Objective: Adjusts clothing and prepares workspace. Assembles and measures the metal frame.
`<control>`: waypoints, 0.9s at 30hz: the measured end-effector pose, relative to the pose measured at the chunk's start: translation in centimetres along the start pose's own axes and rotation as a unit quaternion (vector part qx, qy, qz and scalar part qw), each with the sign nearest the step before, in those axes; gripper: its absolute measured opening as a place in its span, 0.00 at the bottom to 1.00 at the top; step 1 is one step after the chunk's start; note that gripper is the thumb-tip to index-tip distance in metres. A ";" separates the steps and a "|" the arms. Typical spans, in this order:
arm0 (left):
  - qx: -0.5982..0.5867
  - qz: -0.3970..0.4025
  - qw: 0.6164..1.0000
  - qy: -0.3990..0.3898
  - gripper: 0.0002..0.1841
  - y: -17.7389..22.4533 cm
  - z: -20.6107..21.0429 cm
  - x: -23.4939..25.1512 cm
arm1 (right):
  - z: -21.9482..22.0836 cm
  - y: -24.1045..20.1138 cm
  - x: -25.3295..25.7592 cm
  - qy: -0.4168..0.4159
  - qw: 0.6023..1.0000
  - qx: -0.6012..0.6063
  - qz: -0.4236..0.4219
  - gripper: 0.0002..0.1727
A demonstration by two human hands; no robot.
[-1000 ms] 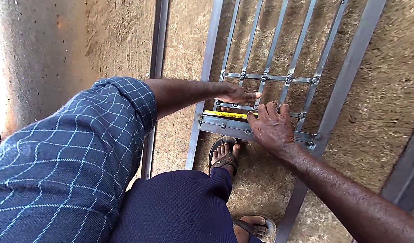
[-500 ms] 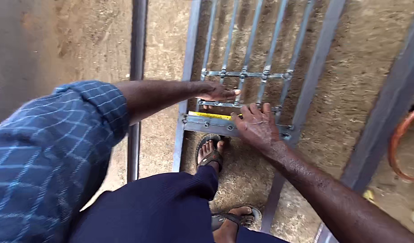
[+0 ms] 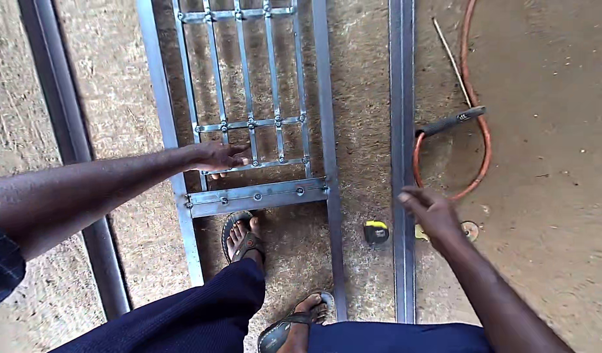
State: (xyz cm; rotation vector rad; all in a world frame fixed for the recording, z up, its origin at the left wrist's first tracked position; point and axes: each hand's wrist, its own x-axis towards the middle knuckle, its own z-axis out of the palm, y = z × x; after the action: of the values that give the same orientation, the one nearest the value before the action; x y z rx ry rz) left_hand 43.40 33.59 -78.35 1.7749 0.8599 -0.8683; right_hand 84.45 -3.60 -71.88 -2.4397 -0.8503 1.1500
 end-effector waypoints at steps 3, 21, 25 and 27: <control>0.044 0.013 0.999 0.001 0.37 -0.2 0.1 0.2 | -2.4 0.0 5.9 0.217 0.958 0.183 0.049 0.29; 0.079 -0.007 0.997 0.002 0.37 -0.5 0.3 -0.5 | -3.9 -1.9 23.7 0.338 0.789 0.489 0.157 0.23; 0.086 -0.004 0.996 0.001 0.38 -0.5 -0.1 -0.8 | -6.6 -5.2 17.3 0.308 0.767 0.563 0.030 0.10; 0.088 -0.007 0.996 0.005 0.38 -0.4 -0.1 -0.9 | -8.0 -6.5 12.9 0.284 0.804 0.522 0.008 0.14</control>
State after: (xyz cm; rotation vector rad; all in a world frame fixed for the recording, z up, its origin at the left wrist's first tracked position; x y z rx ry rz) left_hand 42.59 33.68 -77.70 1.9286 0.8227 -0.9701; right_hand 94.63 9.36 -71.19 -1.6353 0.0504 0.5400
